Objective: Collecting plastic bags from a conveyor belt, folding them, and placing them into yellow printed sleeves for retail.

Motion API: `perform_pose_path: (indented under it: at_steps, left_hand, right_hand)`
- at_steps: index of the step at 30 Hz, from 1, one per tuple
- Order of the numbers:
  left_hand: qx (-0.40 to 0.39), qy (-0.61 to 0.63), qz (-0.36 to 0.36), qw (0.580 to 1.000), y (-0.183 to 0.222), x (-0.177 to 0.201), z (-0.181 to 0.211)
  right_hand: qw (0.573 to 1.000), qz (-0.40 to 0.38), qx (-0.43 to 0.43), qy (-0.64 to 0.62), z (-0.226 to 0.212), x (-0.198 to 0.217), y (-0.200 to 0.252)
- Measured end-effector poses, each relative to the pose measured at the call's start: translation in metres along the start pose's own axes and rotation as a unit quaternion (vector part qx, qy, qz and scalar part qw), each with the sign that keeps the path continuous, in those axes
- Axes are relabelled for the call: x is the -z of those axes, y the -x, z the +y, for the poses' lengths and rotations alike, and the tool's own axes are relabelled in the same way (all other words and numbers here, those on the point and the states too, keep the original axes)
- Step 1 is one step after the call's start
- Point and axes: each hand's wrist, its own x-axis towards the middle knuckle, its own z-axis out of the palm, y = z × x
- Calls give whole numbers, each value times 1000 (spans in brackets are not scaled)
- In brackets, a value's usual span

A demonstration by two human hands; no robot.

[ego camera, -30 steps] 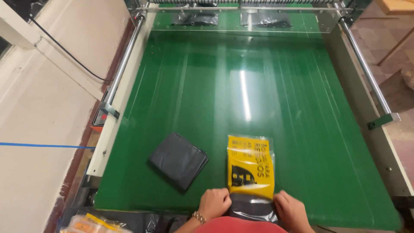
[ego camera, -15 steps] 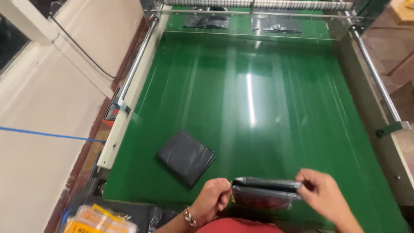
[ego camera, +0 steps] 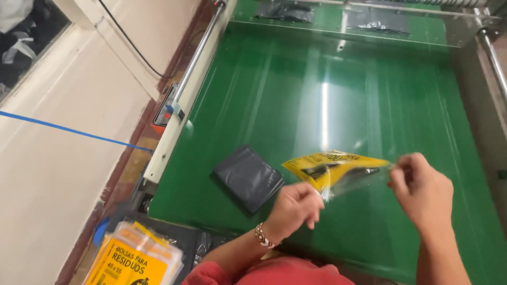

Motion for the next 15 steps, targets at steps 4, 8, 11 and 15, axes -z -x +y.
perform_pose_path:
  at_steps: [4,8,11,15]
  left_hand:
    - [11,-134,-1,991,-7,54,-22]
    - [-135,-662,219,704,-48,170,-60]
    - [64,-711,236,660,-77,232,-81]
    - [128,-649,200,722,-99,262,-98]
  right_hand:
    - [988,-17,-62,-139,81,-75,28]
    - [980,-3,-173,-104,133,-127,72]
    - [971,-22,-165,-171,88,-139,79]
    - [966,-126,-28,-224,12,-183,73]
